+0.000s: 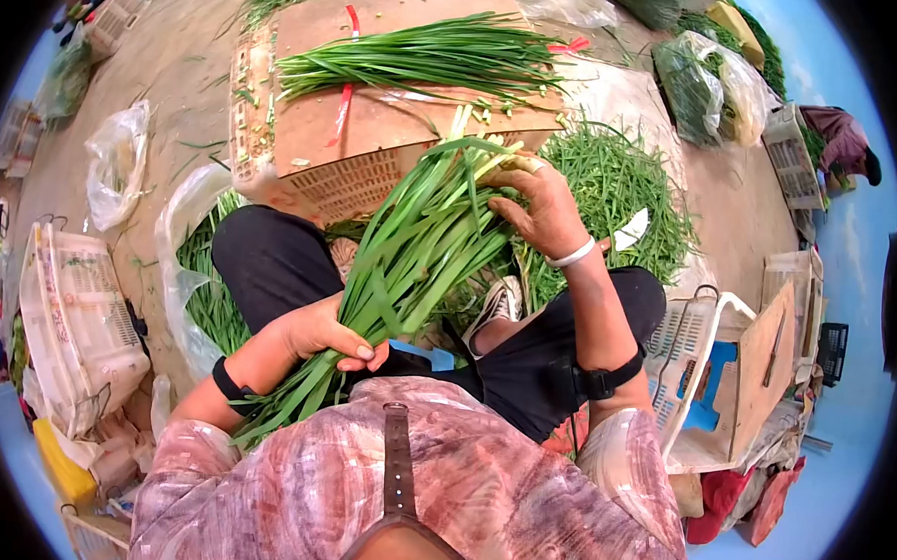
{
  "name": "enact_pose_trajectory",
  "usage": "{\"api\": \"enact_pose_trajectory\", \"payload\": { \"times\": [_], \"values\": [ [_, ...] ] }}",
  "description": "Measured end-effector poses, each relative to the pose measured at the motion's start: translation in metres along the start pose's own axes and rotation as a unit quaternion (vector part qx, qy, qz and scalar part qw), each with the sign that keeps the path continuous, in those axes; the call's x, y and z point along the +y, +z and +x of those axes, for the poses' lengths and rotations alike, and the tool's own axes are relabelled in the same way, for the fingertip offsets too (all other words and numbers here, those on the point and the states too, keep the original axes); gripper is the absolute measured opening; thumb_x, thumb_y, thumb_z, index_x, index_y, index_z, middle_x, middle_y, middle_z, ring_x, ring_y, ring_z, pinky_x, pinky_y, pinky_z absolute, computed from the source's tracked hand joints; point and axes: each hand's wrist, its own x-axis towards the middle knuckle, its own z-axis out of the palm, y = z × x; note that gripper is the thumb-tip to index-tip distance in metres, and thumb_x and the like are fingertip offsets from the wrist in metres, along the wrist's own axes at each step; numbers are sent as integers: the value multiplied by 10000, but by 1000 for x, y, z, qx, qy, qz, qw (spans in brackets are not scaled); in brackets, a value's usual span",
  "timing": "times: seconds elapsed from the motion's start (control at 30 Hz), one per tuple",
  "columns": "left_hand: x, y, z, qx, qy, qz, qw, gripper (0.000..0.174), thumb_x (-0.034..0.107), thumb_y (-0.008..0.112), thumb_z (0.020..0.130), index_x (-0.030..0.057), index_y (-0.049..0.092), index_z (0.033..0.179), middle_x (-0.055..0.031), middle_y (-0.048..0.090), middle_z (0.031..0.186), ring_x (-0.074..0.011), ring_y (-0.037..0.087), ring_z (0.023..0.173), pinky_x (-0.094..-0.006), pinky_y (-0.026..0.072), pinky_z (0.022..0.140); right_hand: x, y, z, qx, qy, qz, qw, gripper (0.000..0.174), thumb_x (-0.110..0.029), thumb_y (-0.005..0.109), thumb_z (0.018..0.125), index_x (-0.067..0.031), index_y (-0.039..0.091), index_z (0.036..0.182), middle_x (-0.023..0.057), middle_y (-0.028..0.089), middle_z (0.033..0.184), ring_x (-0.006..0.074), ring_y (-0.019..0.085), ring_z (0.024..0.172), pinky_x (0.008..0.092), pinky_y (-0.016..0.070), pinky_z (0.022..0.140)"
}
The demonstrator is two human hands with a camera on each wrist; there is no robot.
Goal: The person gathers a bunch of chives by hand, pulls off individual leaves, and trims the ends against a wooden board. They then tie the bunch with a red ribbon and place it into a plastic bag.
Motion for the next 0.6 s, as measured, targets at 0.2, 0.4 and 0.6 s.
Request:
{"api": "enact_pose_trajectory", "payload": {
  "times": [0.2,0.4,0.6],
  "values": [
    [-2,6,2,13,11,-39,999,332,98,710,641,-112,542,836,-205,576,692,-136,479,414,-233,370,373,-9,14,-5,78,-20,-152,985,223,-83,649,719,-102,589,933,69,586,802,262,564,818,409,398,877],
    [-3,10,2,7,-1,-43,999,306,92,705,639,-112,542,797,-182,557,649,-129,467,401,-233,349,362,45,11,-17,245,226,-103,937,84,-60,568,790,-49,617,857,113,618,671,216,587,532,294,456,501],
    [-3,8,4,6,-6,-29,1000,320,97,711,639,-103,543,822,-170,557,645,-123,463,401,-227,337,355,39,-29,-20,136,227,201,943,125,-23,542,813,-6,602,922,89,645,815,132,594,675,271,485,605]
  ]
}}
